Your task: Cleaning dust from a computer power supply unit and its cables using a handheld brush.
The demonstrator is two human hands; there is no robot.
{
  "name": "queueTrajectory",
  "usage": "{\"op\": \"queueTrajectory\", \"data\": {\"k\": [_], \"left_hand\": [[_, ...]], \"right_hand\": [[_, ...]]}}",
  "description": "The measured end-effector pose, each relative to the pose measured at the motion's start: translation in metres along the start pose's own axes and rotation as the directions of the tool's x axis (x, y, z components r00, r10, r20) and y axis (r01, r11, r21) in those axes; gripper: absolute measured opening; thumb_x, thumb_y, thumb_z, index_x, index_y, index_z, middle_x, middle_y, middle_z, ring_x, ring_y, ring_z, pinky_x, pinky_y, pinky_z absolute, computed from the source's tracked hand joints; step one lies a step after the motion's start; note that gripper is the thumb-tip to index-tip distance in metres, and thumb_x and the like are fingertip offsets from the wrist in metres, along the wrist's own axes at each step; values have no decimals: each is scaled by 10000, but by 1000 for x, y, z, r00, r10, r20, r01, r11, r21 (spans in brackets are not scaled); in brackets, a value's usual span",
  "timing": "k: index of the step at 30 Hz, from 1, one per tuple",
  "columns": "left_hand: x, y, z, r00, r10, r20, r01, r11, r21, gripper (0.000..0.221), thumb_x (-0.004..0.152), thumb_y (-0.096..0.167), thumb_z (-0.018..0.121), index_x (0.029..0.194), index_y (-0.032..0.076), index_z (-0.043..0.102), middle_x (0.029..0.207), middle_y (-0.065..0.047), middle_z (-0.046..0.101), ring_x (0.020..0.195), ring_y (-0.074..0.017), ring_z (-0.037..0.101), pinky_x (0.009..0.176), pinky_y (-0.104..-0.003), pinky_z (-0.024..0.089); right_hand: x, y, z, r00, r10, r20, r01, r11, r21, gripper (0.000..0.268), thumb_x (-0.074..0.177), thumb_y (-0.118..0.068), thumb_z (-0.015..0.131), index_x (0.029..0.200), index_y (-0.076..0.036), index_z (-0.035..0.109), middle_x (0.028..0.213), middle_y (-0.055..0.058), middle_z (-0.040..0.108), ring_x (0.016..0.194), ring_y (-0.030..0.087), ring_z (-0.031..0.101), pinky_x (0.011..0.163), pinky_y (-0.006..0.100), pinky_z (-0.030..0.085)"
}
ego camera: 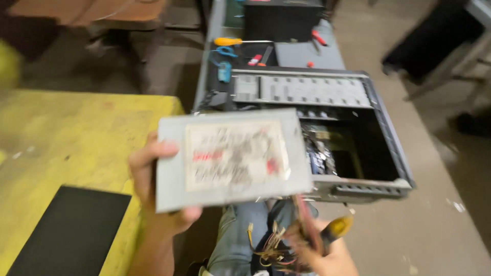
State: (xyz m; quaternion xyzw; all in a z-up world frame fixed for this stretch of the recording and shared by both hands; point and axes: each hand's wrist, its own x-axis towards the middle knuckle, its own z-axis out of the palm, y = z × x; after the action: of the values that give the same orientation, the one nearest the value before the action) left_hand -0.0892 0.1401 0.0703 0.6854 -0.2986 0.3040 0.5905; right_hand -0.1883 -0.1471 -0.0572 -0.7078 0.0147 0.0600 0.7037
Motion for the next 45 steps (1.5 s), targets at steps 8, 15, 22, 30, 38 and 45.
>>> {"op": "queueTrajectory", "data": {"k": [8,15,22,30,38,45], "left_hand": [[-72,-89,-119,1000,22,16,-13,905,-425,741,679,631,818,1235,238,526,1313,-280,532,1179,-380,610,954,-490,594],[-116,-105,-164,990,-68,120,126,800,-587,732,729,580,843,1306,244,542,1328,-255,538,1210,-359,604,966,-501,599],[-106,-149,-149,986,-48,158,138,765,-629,800,714,590,846,1329,201,512,1329,-262,543,1214,-367,603,973,-510,585],[-92,-202,-127,976,-13,218,159,725,-670,905,692,605,851,1363,137,464,1330,-273,549,1219,-378,602,985,-524,564],[-95,-267,-118,969,-10,248,195,651,-734,993,673,618,856,1392,85,424,1331,-282,555,1224,-388,601,995,-534,546],[-95,-309,-116,949,70,308,215,570,-793,1083,655,630,861,1422,34,384,1332,-291,560,1228,-397,600,1004,-545,528]], "right_hand": [[17,28,108,805,-316,501,451,875,-173,206,649,-29,648,851,-67,635,642,63,667,478,261,525,487,324,463],[27,66,168,801,-318,507,464,865,-191,248,755,-158,768,904,-59,597,683,209,673,602,453,673,516,482,506],[41,77,193,840,-281,464,415,884,-216,226,768,-133,733,839,-43,538,626,238,605,555,379,612,536,415,493],[51,76,216,843,-170,510,273,953,-134,220,795,-127,737,857,-66,535,597,130,638,553,242,643,568,343,533],[61,108,185,917,-29,399,165,936,-310,492,794,-261,827,1134,25,615,943,291,697,916,436,700,732,476,568],[74,192,115,668,-403,-626,260,914,-311,263,804,-41,823,948,-128,620,934,56,601,856,177,618,759,245,466]]}}
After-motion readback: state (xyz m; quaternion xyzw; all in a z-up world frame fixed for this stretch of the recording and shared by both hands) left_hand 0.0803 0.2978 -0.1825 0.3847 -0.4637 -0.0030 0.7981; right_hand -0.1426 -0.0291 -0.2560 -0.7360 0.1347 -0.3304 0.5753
